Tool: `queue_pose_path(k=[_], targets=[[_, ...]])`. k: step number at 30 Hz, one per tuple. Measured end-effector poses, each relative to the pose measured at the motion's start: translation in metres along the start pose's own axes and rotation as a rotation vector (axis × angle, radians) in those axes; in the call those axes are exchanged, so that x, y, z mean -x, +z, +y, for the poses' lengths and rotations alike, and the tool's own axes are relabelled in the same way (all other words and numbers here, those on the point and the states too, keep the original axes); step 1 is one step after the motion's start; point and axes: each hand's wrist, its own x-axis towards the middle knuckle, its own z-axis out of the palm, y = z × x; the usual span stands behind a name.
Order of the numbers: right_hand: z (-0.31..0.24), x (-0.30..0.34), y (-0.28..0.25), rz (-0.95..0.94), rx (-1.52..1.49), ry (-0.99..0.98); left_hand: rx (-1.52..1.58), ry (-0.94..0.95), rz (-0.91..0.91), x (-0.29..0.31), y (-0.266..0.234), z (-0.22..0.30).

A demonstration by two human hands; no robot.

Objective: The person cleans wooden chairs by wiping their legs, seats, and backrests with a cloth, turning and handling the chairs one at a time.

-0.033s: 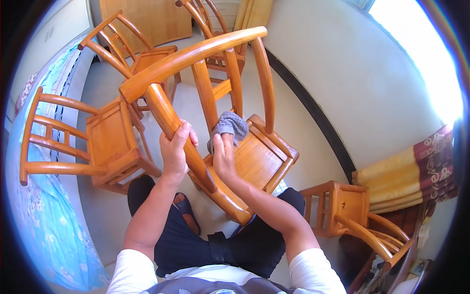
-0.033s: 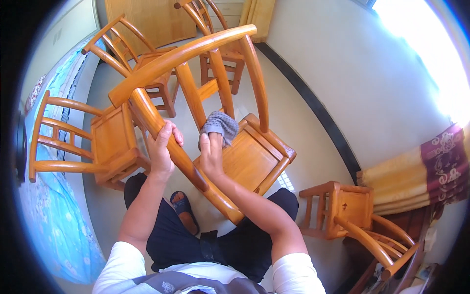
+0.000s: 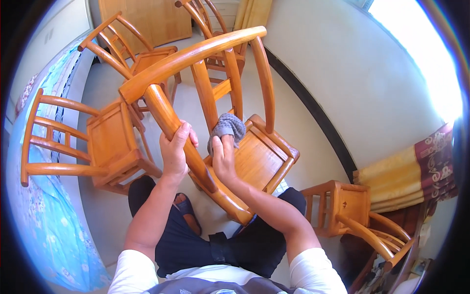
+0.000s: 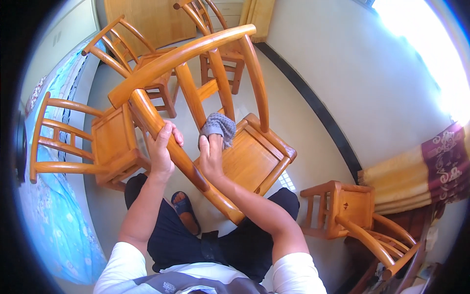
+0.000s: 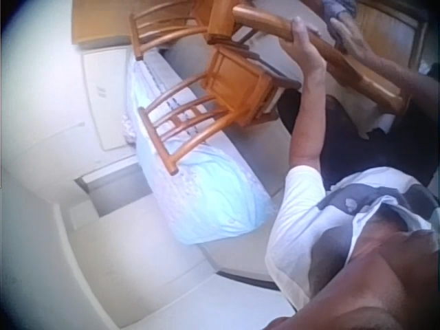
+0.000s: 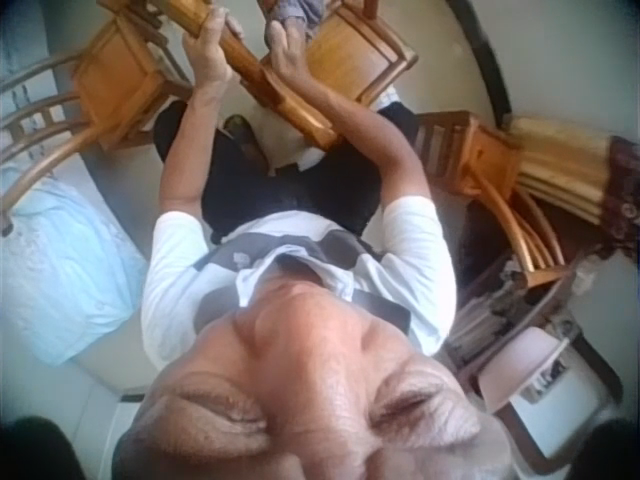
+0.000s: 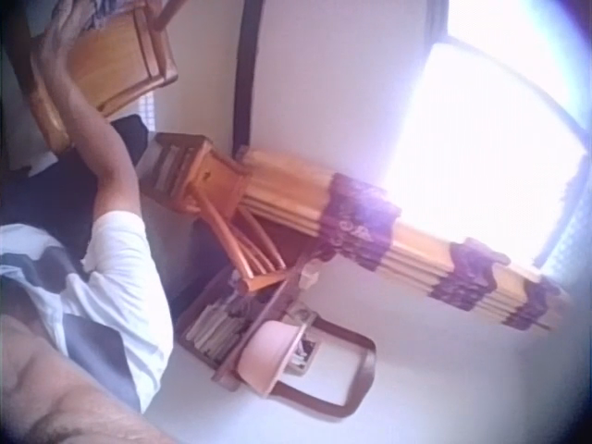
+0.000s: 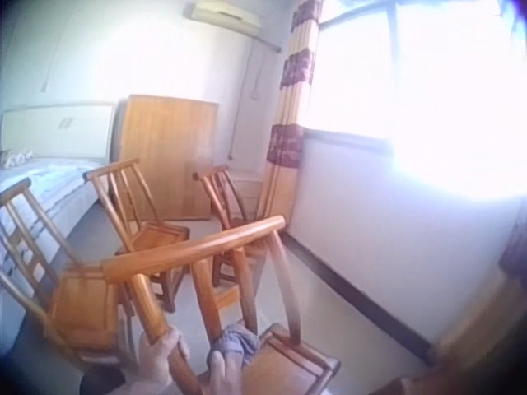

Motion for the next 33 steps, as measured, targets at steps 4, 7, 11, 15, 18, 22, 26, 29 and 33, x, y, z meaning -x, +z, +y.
queue_pose_path(k=[4,7,11,15,18,22,26,29,33], targets=[[-0.011,0.003,-0.005,-0.126,0.147,-0.031,0.023,-0.013,0.017,0.0,-0.001,-0.003],[-0.003,-0.013,-0.004,-0.082,0.275,-0.226,0.003,-0.024,-0.003,0.0,-0.003,-0.002],[0.005,-0.034,-0.004,0.015,0.227,-0.155,-0.018,-0.021,-0.029,-0.001,-0.004,-0.001],[-0.011,-0.028,-0.006,-0.088,0.218,0.068,0.002,-0.006,-0.041,-0.002,-0.007,-0.004],[-0.034,-0.001,-0.005,-0.142,0.199,0.162,0.005,0.013,-0.041,-0.003,-0.007,-0.006],[-0.016,0.0,-0.014,0.012,0.296,0.01,0.001,0.0,-0.031,-0.004,-0.007,-0.005],[-0.022,-0.025,-0.035,-0.058,-0.223,0.421,-0.033,0.011,-0.033,-0.004,-0.008,-0.003],[-0.031,-0.046,-0.041,0.046,-0.789,0.656,-0.021,0.013,-0.034,-0.004,-0.007,-0.005],[-0.078,-0.076,-0.038,0.055,-0.979,0.261,-0.014,0.019,-0.025,-0.002,-0.006,-0.003]])
